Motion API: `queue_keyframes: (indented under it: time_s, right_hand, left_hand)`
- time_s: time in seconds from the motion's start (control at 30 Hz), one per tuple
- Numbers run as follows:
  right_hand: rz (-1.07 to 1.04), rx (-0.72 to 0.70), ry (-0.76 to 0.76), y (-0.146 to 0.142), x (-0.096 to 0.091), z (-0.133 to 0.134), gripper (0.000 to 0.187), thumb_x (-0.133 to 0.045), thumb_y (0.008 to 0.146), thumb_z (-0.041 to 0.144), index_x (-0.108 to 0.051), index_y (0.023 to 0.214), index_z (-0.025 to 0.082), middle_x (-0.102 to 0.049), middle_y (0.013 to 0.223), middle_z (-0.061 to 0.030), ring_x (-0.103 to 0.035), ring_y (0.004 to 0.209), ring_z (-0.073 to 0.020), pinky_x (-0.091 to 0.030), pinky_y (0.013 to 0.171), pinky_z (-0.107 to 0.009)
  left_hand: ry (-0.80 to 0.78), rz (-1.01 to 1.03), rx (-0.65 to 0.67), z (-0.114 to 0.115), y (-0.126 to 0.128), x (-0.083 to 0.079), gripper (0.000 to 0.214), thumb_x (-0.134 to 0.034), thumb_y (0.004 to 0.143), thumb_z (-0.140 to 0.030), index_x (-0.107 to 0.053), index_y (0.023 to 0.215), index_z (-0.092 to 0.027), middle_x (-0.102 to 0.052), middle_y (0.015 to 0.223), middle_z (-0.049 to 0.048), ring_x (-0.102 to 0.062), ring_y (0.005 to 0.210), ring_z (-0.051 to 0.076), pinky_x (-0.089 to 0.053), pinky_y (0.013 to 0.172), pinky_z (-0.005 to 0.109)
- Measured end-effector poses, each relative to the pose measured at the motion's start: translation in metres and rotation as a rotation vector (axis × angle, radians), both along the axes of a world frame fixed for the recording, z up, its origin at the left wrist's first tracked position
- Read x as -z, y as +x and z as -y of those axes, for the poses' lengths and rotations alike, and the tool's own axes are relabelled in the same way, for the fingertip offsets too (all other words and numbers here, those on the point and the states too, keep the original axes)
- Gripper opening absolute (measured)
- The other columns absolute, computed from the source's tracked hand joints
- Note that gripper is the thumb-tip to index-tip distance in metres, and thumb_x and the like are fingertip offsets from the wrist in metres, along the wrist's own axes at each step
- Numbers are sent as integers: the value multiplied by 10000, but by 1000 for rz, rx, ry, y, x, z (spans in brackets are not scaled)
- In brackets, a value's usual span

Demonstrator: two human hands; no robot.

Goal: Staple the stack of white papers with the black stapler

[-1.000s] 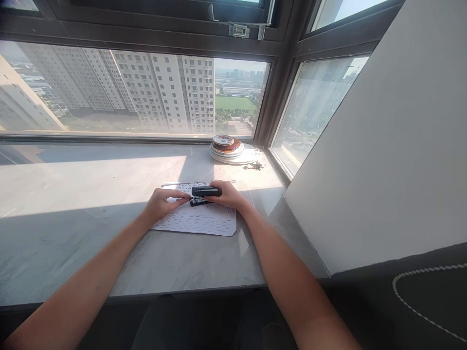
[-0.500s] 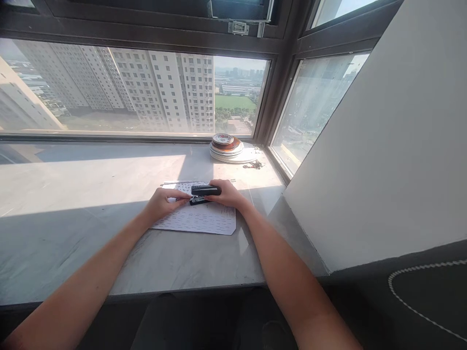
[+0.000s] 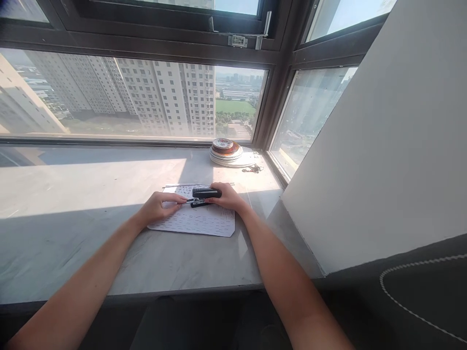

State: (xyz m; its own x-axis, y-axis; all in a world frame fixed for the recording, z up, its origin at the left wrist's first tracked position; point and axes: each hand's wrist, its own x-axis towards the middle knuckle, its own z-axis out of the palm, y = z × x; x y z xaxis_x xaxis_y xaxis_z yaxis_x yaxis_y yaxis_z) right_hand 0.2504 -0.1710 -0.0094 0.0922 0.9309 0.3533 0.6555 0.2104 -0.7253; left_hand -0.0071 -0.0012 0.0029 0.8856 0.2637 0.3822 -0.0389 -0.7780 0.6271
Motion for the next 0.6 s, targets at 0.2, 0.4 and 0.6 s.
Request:
queue_keyframes:
  time_s: [0.2,0.4,0.6]
  right_hand:
    - [-12,24,4,1,0,1,318,-782,817,484,-664,884,197,-630,823,4,-559,757,-172,-385,664,-275]
    - [-19,23,10,2,0,1,291,-799,803,442,-671,881,193,-636,834,0,-553,755,-168,-383,664,-276]
    - [31,-44,25,-10,-6,3,273,-824,786,411,-684,862,189,-612,802,3,-535,750,-159,-380,667,-267]
  left_hand:
    - [-16,-73,-21,0,-8,-4,353,-654,887,-261,-780,1216,-225,-790,1169,53,-736,1123,263,-602,1025,407]
    - [-32,-40,-30,-3,-5,1,293,-668,930,-375,-796,1145,-222,-779,1200,69,-711,1176,277,-551,1094,448]
    - [-105,-30,-14,3,4,8,330,-698,913,-382,-730,1202,-227,-800,1012,54,-742,941,221,-605,907,392]
